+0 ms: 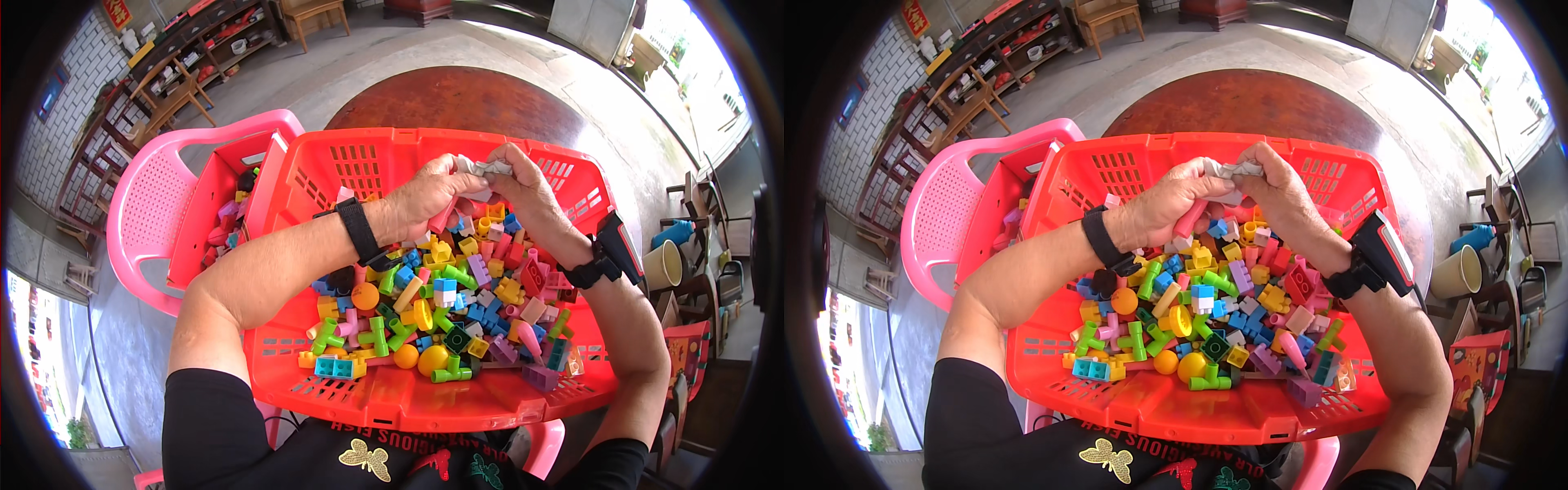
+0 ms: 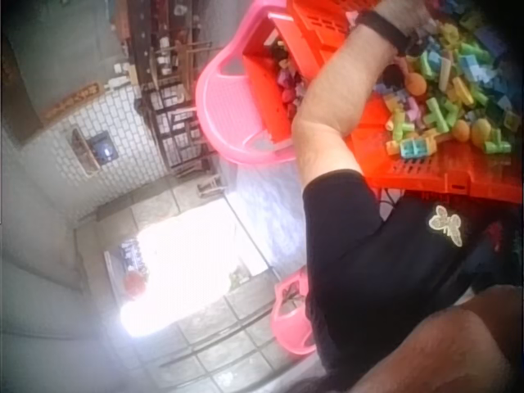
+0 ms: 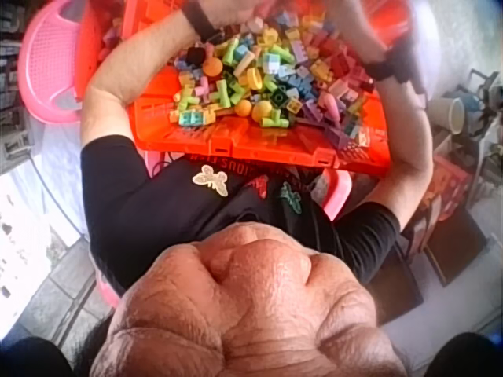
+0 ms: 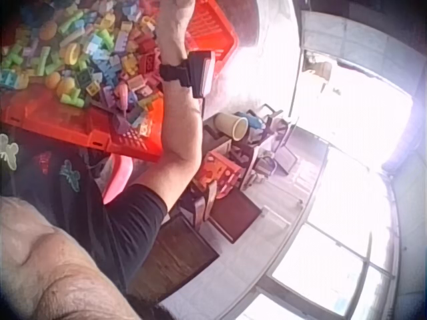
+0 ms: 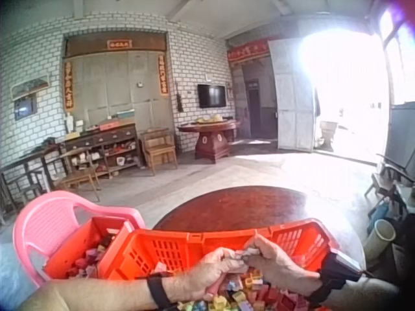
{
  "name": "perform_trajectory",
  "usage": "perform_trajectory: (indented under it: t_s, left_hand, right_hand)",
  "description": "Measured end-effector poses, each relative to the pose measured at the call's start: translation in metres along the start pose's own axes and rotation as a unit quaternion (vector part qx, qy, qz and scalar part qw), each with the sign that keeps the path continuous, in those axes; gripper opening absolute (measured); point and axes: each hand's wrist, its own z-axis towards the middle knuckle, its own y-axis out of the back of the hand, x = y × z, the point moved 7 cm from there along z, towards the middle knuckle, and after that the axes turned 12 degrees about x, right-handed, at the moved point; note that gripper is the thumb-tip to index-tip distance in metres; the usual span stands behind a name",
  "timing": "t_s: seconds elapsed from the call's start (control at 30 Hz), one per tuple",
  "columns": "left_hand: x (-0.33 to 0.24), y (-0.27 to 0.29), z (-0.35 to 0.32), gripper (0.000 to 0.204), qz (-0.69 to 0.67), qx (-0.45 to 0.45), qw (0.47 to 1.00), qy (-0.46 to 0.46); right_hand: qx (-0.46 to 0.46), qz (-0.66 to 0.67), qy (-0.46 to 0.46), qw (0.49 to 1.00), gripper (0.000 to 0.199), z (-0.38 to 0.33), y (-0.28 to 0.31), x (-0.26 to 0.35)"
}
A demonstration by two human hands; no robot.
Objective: The person is shown assembling several small toy blocks together over a red basket filled with more blocks.
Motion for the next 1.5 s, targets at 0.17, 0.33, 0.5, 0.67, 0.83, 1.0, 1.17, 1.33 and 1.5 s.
perform_trajectory:
  t_s: [0.17,0.33,0.5,0.67,0.83,1.0,1.17,1.33,1.5]
  left_hand:
    - [0.000,-0.010,-0.001,0.021,-0.024,0.035,0.999,-0.024]
    - [0.001,0.006,0.003,0.024,-0.023,-0.004,1.000,-0.016]
    - [0.007,0.014,0.002,0.039,-0.034,-0.018,0.999,-0.029]
    - [0.009,-0.017,-0.002,0.040,0.014,0.118,0.992,0.031]
    - [0.012,-0.011,0.000,0.037,0.052,0.062,0.996,0.040]
    - [0.017,0.003,0.001,0.034,0.000,0.022,0.999,0.036]
    - [0.020,-0.011,-0.001,0.030,0.062,0.067,0.995,0.039]
    - [0.021,-0.010,0.001,0.029,0.061,0.061,0.996,0.037]
    - [0.015,-0.008,0.000,0.029,0.052,0.055,0.997,0.035]
  right_hand:
    - [0.001,-0.039,-0.014,0.999,0.006,0.004,-0.001,0.002]
    - [-0.038,-0.031,0.036,0.998,0.008,0.003,0.010,0.004]
    - [-0.006,-0.059,0.021,0.998,0.009,0.005,0.000,0.004]
    - [-0.024,-0.013,-0.021,0.999,0.008,0.004,0.013,-0.001]
    - [-0.056,-0.011,0.016,0.998,0.008,0.004,0.017,0.004]
    - [-0.046,-0.042,0.021,0.998,0.008,0.003,0.009,0.000]
    - [-0.006,-0.058,0.020,0.998,0.009,0.005,0.004,0.000]
    - [-0.009,-0.041,0.020,0.999,0.007,0.005,0.010,-0.002]
    - [-0.013,-0.029,-0.008,0.999,0.006,0.002,0.007,0.007]
